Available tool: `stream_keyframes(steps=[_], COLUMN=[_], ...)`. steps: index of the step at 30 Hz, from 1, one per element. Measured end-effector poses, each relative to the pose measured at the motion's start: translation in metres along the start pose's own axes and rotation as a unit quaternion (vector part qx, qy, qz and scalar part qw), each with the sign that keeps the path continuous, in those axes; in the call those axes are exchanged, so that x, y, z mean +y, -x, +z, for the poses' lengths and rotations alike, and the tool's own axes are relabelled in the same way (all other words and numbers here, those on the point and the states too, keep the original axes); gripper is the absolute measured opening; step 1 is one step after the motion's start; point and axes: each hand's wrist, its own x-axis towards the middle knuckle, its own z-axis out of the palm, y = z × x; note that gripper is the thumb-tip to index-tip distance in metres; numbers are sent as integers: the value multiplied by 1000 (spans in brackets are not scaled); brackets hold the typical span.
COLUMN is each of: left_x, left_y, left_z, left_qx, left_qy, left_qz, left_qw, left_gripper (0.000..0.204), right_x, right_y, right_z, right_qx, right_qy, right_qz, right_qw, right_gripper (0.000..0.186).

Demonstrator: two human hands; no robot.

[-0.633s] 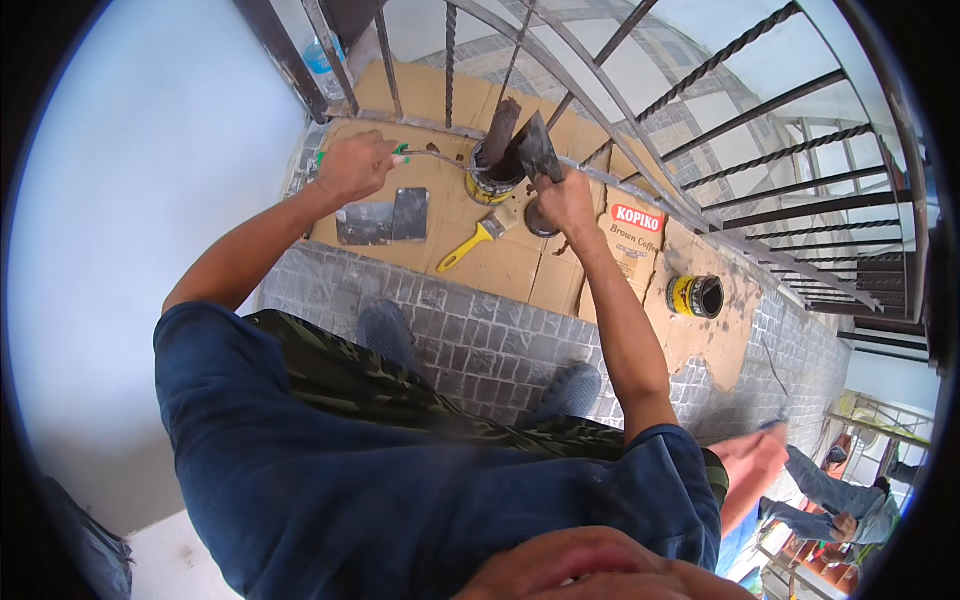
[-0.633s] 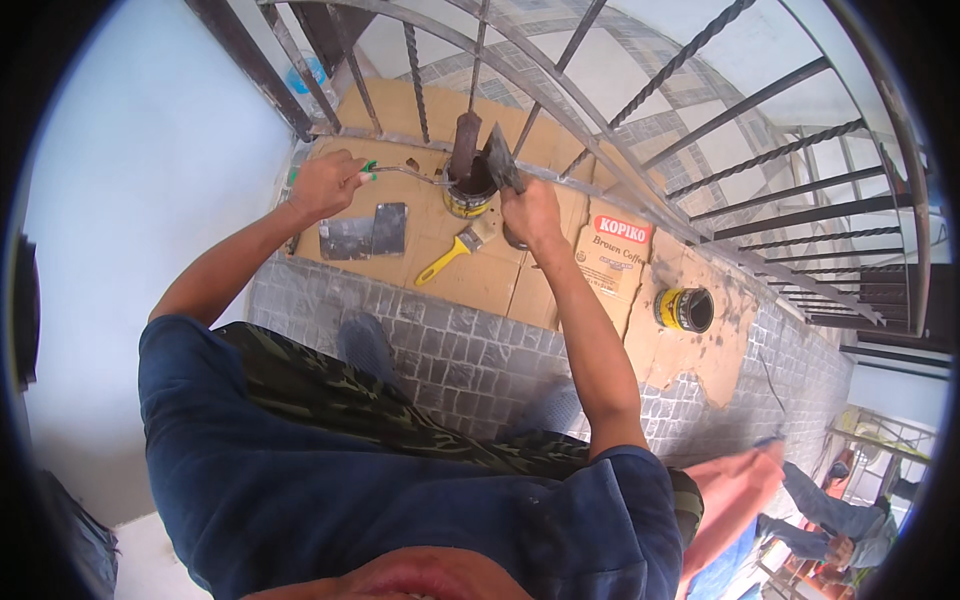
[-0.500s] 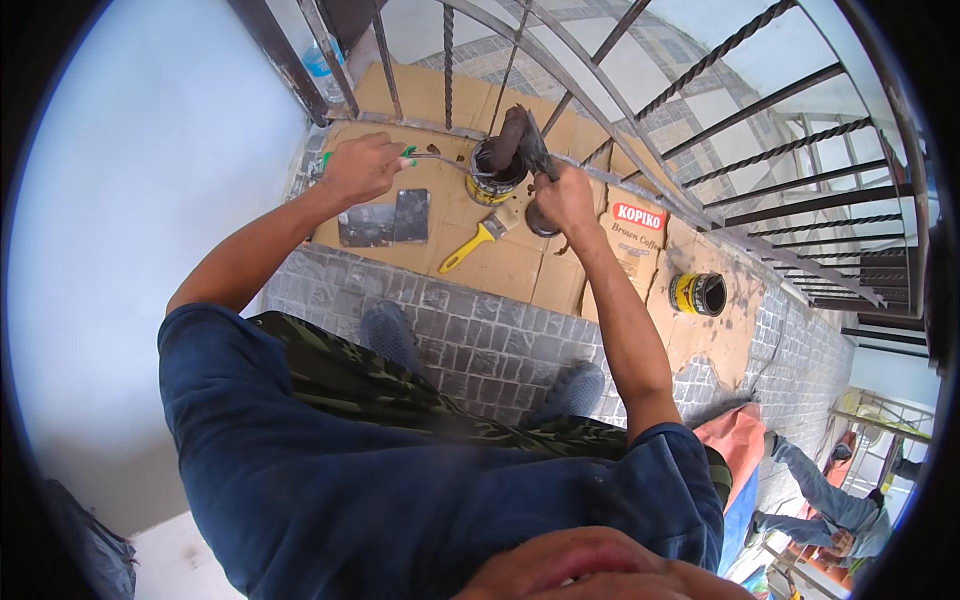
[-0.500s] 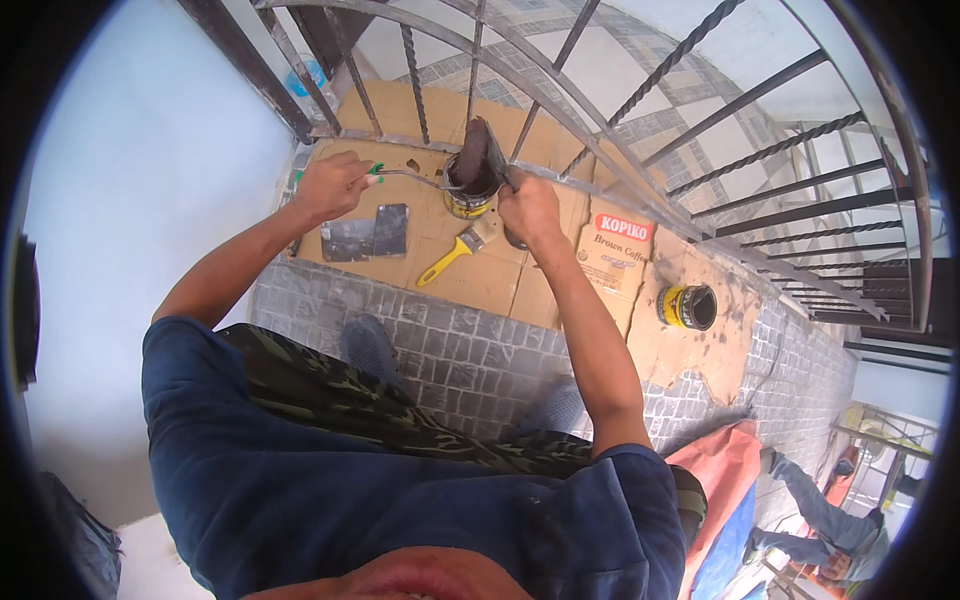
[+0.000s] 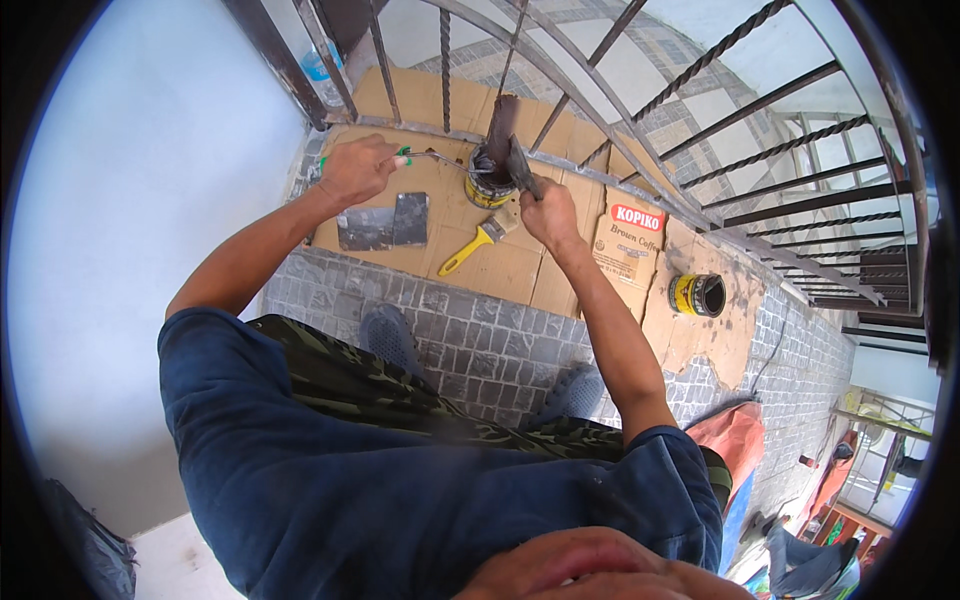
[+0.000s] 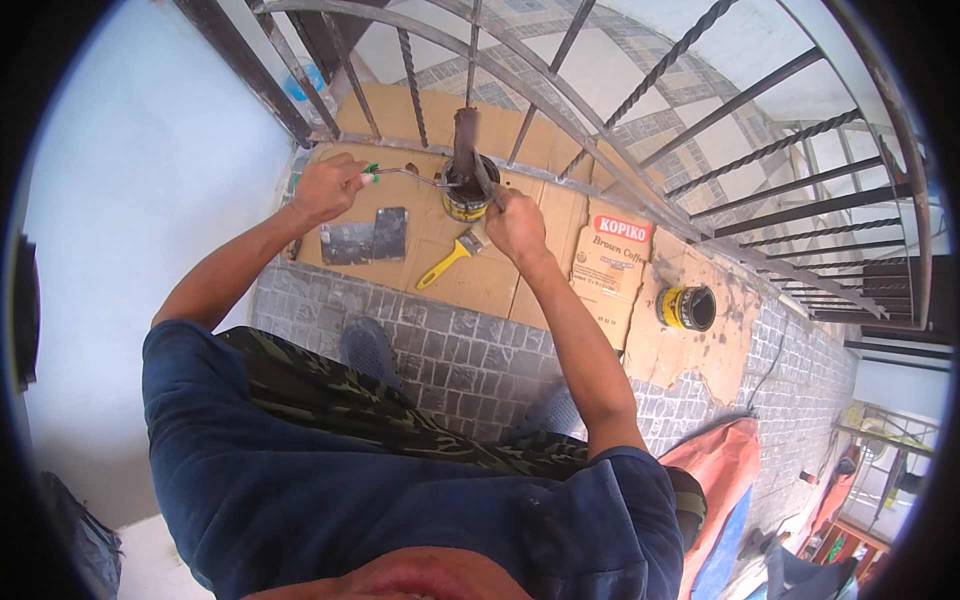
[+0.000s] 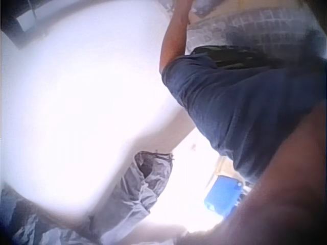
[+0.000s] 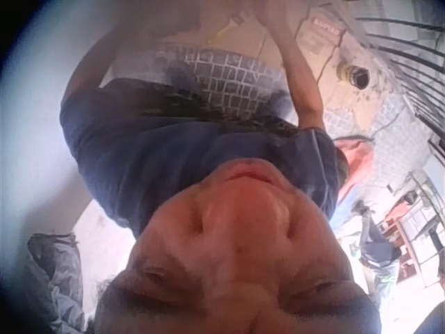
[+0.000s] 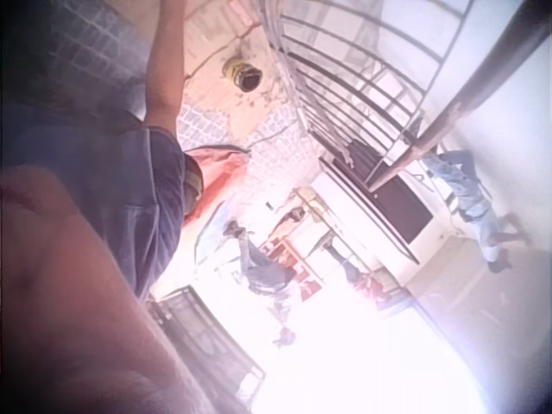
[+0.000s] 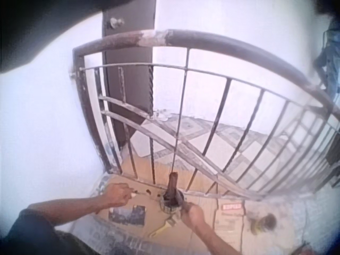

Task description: The person sits on the floor and uses a green-handled tool to stir dark paint in a yellow can. They then transfer some of the paint into a smaller container using the same tool.

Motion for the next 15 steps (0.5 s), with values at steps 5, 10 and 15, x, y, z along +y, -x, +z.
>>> stream_keyframes(steps=[5, 10, 15], left_x=[-3, -8, -13], left_y=[-2, -9, -6], left_z=[-1, -2, -10], left_qx=[-17, 55, 40], left_qy=[-13, 13, -17], left_qz=[-15, 4, 8], left_qw=[1000, 998, 999], left_gripper=[23, 22, 22], right_x=[8, 12, 0], right_y=[3, 4, -7], right_z=[6, 2, -17], right_qx=[1, -3, 6], right_qy=[32, 64, 0], right_qz=[-4, -17, -13], right_qw=[999, 998, 1000], right_gripper=[35, 36, 34])
